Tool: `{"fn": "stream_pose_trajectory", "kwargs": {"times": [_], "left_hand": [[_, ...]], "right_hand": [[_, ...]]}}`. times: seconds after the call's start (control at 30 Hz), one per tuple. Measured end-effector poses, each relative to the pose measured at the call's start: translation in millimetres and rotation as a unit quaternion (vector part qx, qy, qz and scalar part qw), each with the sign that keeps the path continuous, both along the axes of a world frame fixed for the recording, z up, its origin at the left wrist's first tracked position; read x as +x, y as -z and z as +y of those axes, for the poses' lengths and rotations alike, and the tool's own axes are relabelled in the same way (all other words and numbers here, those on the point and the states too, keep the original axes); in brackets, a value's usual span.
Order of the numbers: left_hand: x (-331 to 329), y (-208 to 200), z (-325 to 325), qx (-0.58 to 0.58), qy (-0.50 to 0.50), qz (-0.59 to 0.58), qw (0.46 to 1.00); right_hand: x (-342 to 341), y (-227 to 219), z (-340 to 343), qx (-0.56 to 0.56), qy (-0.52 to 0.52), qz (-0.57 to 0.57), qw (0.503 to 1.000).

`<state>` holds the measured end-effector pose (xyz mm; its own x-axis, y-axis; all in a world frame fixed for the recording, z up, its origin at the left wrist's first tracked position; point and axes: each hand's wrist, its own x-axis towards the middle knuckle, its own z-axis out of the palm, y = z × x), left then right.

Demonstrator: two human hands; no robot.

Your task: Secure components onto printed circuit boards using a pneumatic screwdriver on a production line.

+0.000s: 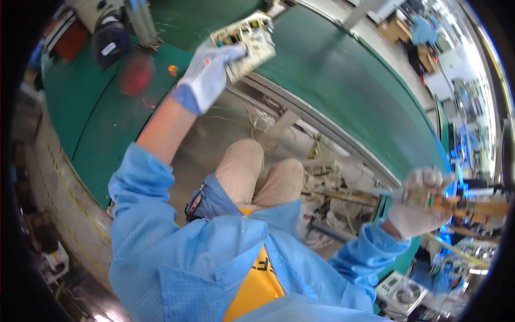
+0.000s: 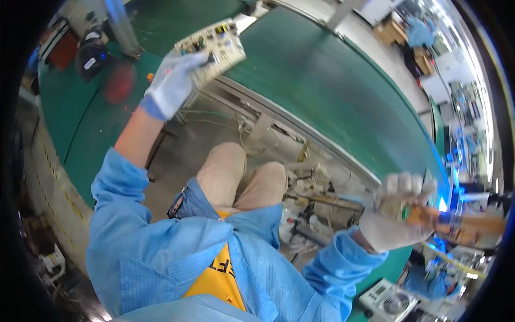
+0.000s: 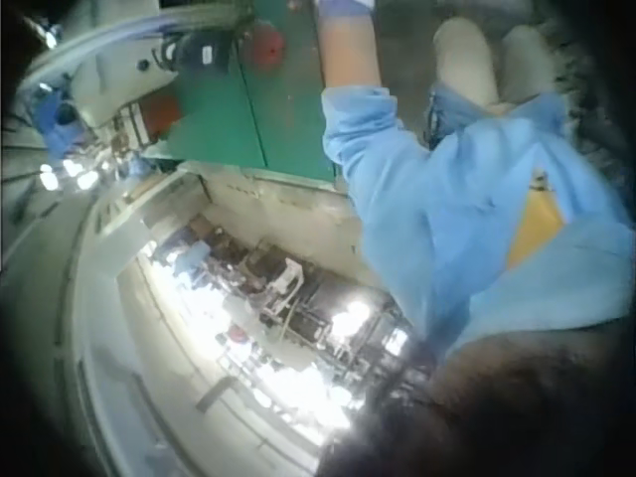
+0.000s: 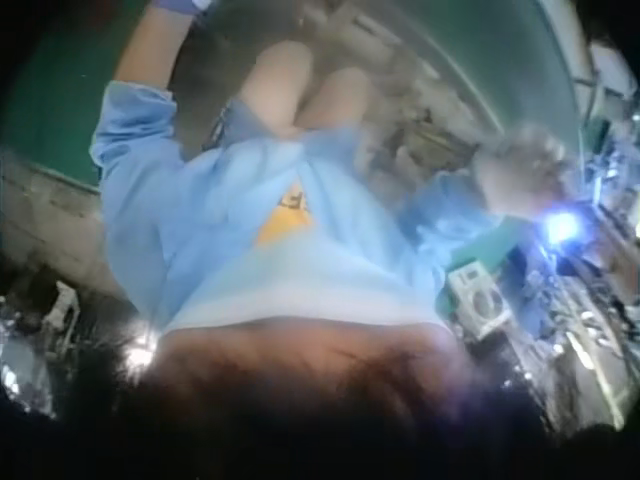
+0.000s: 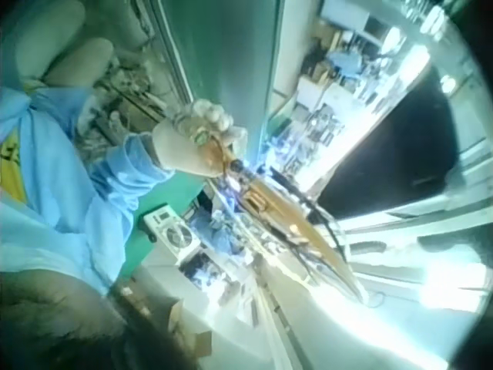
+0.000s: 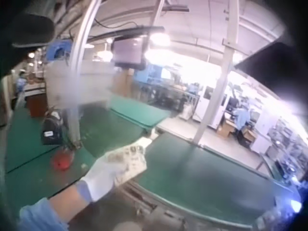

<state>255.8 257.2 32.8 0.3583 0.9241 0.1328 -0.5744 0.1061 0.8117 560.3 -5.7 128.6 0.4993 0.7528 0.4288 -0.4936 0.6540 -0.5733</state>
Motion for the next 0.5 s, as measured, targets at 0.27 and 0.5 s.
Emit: {"fn": "stream_pose_trajectory", "kwargs": {"times": [0.27,0.5], "left_hand": [[-93.9,36.5,194.5,0.189,-0.432,0.625,0.622],[-68.3,28.9,197.2,0.170,-0.416,0.742,0.498]], "right_hand": [[110.6,1.2,-18.0,-0.334,-0.009,-0.066,0.940],[242.7,41.0,-30.8,-0.516,0.299,-0.234,0.768]]}}
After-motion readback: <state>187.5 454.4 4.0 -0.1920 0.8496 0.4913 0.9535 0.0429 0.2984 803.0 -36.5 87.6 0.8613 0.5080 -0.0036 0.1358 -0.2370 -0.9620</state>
